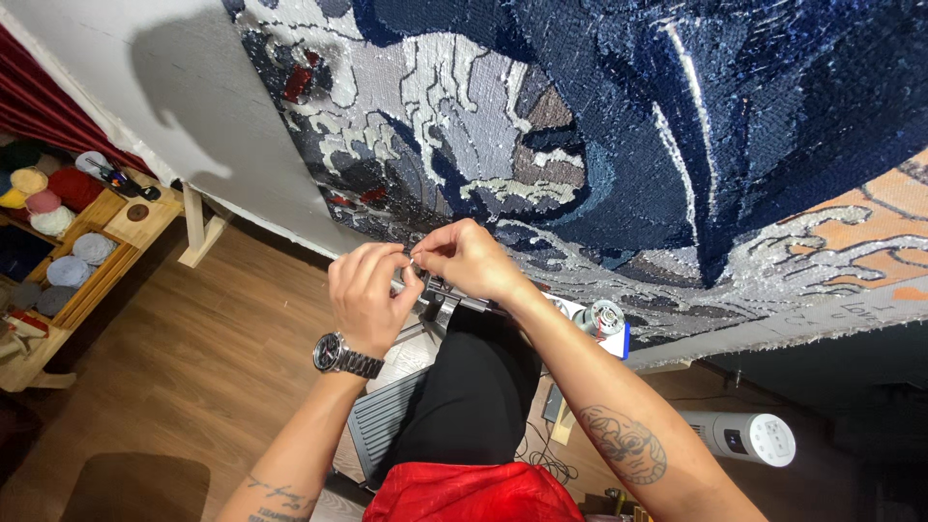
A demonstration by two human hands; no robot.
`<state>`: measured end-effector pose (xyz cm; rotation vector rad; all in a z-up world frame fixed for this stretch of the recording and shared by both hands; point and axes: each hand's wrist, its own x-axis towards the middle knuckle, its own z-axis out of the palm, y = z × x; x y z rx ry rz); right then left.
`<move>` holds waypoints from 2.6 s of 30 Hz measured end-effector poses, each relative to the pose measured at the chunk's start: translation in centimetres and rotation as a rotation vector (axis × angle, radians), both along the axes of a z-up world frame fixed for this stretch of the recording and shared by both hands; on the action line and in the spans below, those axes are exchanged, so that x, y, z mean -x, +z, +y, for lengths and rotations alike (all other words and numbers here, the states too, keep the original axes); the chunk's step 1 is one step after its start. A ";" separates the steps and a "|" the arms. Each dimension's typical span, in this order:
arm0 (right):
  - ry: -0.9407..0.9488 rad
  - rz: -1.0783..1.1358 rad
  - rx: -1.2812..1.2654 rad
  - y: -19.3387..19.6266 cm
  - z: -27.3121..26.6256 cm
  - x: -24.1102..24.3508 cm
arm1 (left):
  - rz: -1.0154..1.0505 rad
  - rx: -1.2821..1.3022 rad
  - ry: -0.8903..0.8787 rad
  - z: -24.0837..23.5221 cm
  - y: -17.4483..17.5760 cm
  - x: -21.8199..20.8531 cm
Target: The person uses a handheld tufting gun to apply yarn into a stretched fabric canvas, creating a textured rug design. They guide the tool across the surface to fill in outlined sections with white yarn.
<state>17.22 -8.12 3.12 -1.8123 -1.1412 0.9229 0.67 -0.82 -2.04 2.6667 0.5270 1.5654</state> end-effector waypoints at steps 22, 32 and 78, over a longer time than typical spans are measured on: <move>0.021 -0.412 0.045 0.1 0.1 2.0 | 0.011 1.110 -0.173 0.7 -1.3 3.1; 0.020 -0.413 0.047 0.7 -0.7 2.0 | 0.043 0.935 -0.252 2.4 -4.9 1.3; -0.315 0.219 -0.508 7.4 -12.4 -2.4 | 0.259 1.593 -0.911 -3.8 10.4 -5.0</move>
